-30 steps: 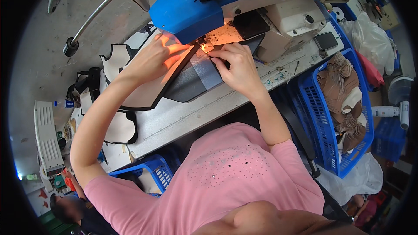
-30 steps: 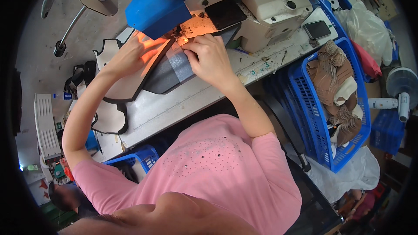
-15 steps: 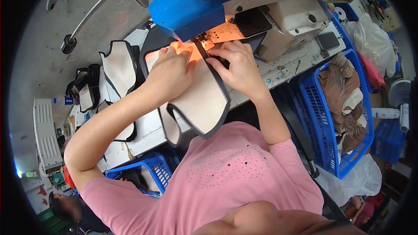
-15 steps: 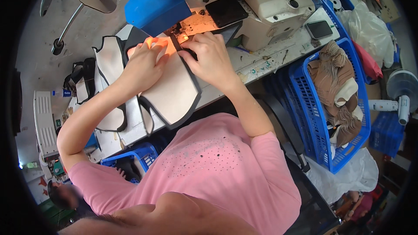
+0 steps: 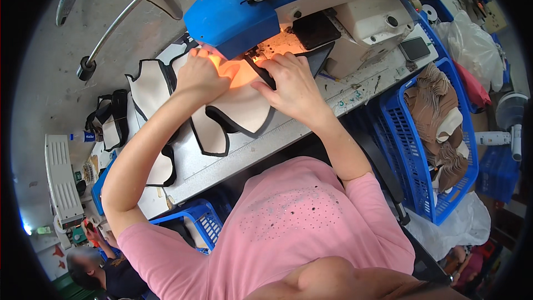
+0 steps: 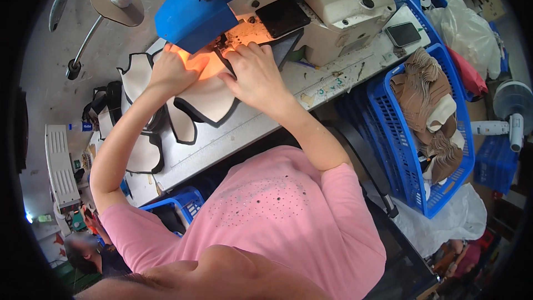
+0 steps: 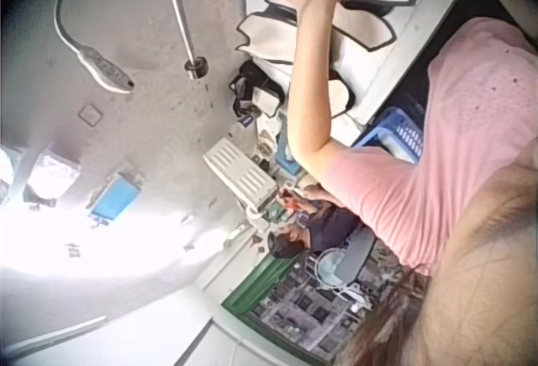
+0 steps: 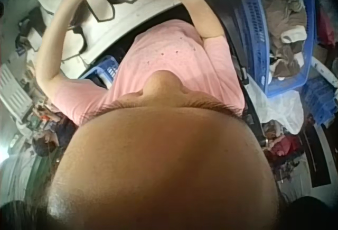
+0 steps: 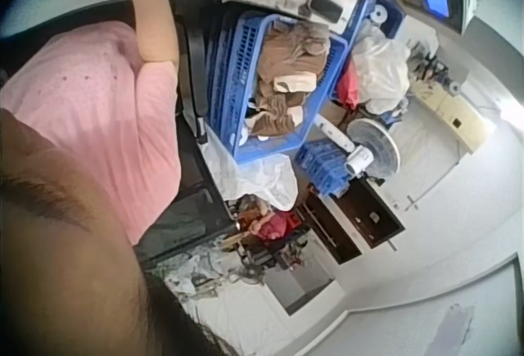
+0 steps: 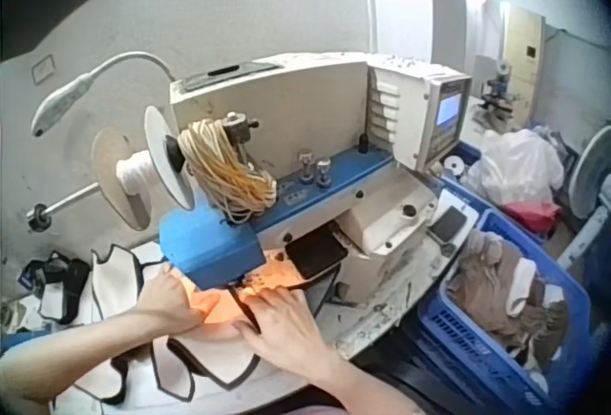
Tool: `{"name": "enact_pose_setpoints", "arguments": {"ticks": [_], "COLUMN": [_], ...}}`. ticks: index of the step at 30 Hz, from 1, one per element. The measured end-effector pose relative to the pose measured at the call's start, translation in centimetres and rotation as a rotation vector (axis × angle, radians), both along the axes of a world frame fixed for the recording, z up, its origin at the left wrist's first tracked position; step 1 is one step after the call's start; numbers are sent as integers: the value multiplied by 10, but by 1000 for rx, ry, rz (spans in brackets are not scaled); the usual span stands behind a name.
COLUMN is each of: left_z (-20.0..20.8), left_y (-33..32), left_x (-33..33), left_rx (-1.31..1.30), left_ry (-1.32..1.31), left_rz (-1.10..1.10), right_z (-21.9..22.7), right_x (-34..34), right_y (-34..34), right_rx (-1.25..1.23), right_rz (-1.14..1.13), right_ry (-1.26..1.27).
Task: The person operates a sewing machine to stitch black trim onto white fabric pieces. They repeatedly pick up a fabric piece, guide it through the machine to sew the edges, and then place the finished item onto a growing stack on the table.
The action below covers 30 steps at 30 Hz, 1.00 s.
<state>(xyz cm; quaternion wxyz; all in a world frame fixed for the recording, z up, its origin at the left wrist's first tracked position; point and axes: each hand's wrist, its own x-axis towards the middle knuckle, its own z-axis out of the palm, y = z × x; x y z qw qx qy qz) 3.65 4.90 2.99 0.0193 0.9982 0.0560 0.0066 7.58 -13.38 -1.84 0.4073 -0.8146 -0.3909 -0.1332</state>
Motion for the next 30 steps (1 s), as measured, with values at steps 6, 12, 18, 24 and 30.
{"name": "enact_pose_setpoints", "arguments": {"ticks": [6, 12, 18, 24, 30], "left_z": [-5, -21, -30, -12, 1], "left_y": [40, 96, 123, 103, 98], "left_x": [25, 58, 53, 4, -80], "left_rx": [-123, -341, -670, -1166, -1425], "left_ry": [-107, 72, -105, -511, -651], "left_rz": [-121, 46, 174, 548, 526], "right_z": [3, 2, -1, 1, 1], "right_x": [0, -3, -1, 1, 1], "right_y": [4, 8, 6, 5, 3], "right_rx": [-84, -65, -75, -130, -111], "right_rz": [26, 13, 20, 26, 30], "right_ry": [-12, -126, -116, -61, -69]}}
